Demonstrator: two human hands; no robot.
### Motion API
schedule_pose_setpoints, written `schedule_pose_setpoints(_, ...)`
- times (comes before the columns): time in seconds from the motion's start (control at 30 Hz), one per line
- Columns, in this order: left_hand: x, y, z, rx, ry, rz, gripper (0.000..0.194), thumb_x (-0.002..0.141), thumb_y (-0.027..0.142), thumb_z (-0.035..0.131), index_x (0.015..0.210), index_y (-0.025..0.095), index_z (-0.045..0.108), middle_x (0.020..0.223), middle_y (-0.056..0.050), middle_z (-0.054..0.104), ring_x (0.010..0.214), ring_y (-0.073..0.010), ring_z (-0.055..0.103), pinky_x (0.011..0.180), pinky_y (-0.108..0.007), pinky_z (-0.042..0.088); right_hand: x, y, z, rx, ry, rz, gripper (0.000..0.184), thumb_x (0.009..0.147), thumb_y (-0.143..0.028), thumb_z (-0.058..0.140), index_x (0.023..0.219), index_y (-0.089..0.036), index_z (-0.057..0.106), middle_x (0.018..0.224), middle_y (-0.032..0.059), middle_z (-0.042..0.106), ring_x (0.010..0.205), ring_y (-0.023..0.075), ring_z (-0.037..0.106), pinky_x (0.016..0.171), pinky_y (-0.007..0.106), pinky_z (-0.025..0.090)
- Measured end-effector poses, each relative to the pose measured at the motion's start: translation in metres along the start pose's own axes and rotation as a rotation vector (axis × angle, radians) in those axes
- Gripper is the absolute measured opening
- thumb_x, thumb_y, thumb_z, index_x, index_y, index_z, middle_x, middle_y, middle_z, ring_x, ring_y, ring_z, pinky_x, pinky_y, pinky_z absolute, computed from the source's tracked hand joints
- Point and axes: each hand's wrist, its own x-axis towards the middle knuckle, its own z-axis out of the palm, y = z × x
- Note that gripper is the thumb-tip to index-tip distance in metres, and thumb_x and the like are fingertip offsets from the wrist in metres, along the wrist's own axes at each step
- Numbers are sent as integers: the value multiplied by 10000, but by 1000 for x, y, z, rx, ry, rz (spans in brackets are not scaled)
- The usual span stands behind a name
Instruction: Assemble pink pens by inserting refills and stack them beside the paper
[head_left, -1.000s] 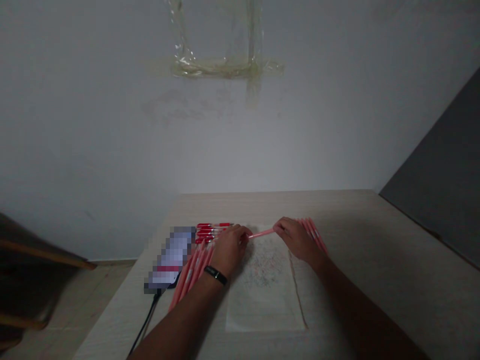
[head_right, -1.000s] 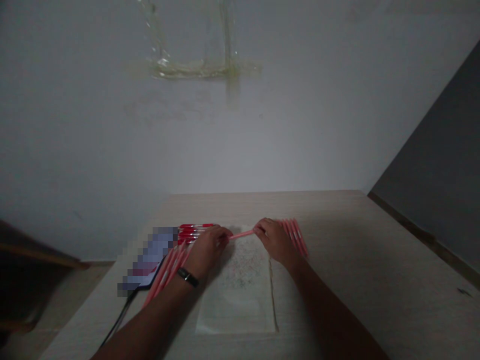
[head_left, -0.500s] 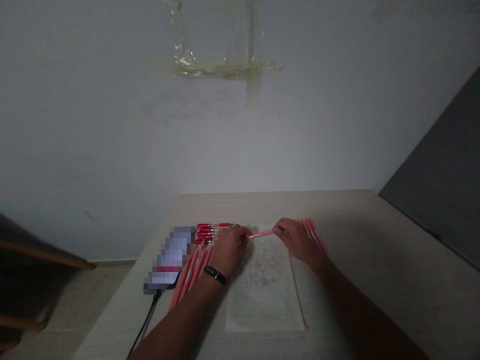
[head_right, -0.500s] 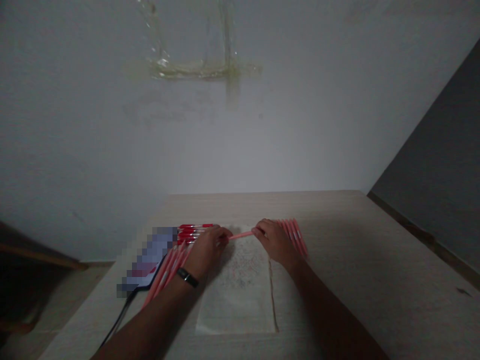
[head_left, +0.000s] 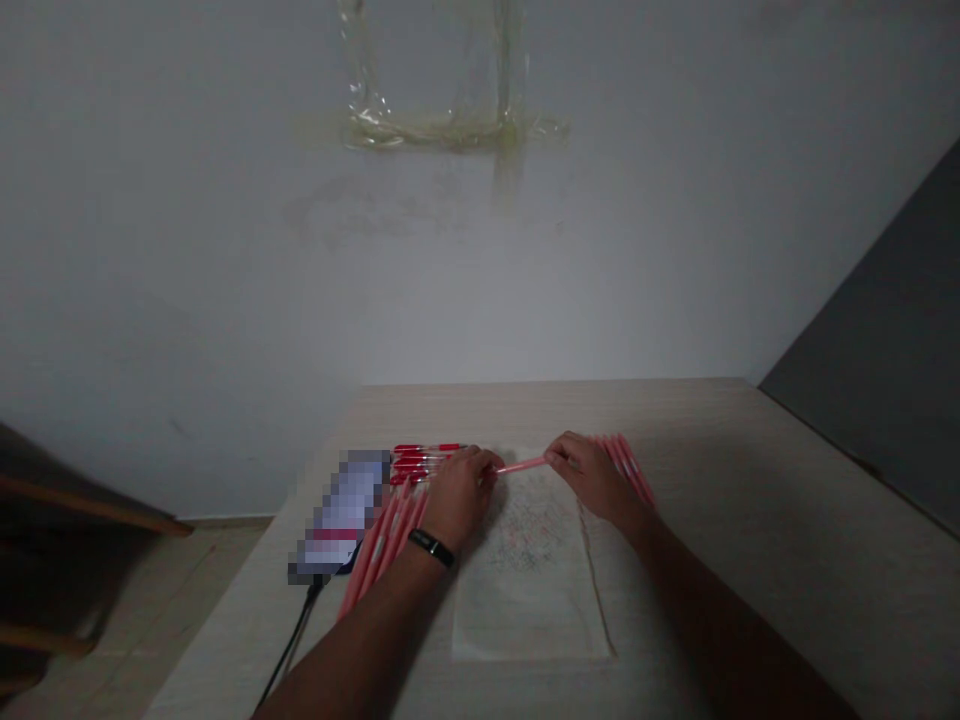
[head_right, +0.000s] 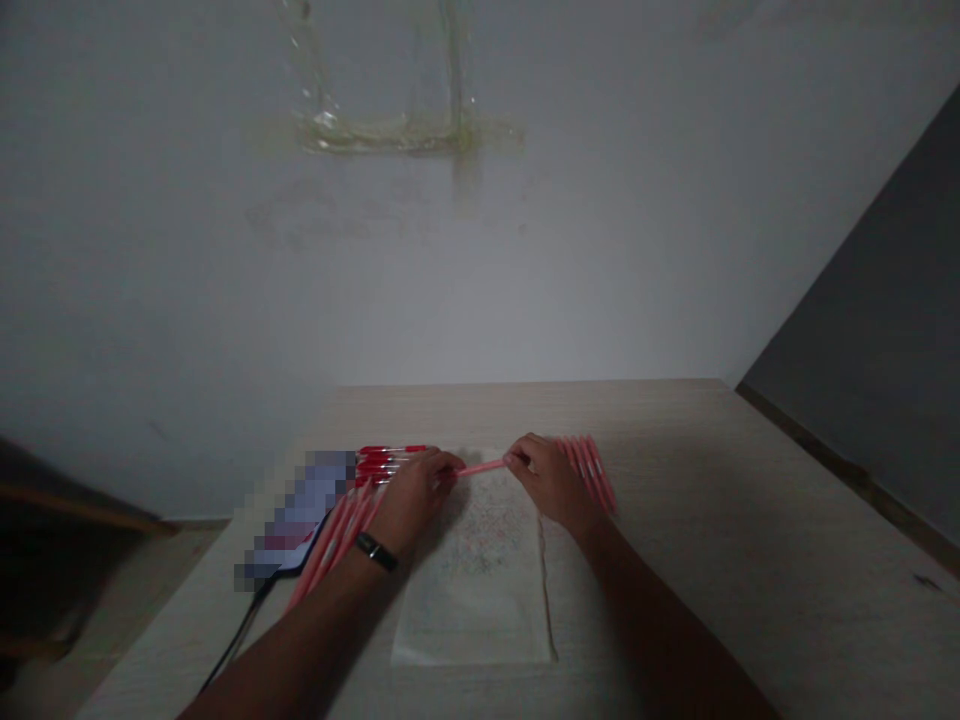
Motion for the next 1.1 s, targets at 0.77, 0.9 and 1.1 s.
schedule_pose_setpoints(0.77,0,1,3,-23,12,32,227,833,33,585,934,189,715,920,-51,673,852,-172,613,771,-274,443,0,4,4,11,4,36,290,988,-315,506,750,-189,614,733,6,603,720,158,566,691,283,386)
schedule_pose_setpoints(0.9,0,-3,6,-27,6,32,221,839,44,591,950,189,715,930,-52,675,856,-172,612,773,-272,443,1,2,5,43,17,28,116,941,-263,571,861,-195,620,826,10,622,775,160,567,702,273,405)
schedule_pose_setpoints(1.1,0,-4,7,-21,3,31,205,843,61,587,928,193,720,909,-49,677,844,-175,609,749,-265,433,-1,2,2,4,-11,0,138,942,-228,593,809,-192,604,808,10,590,771,163,551,702,281,382)
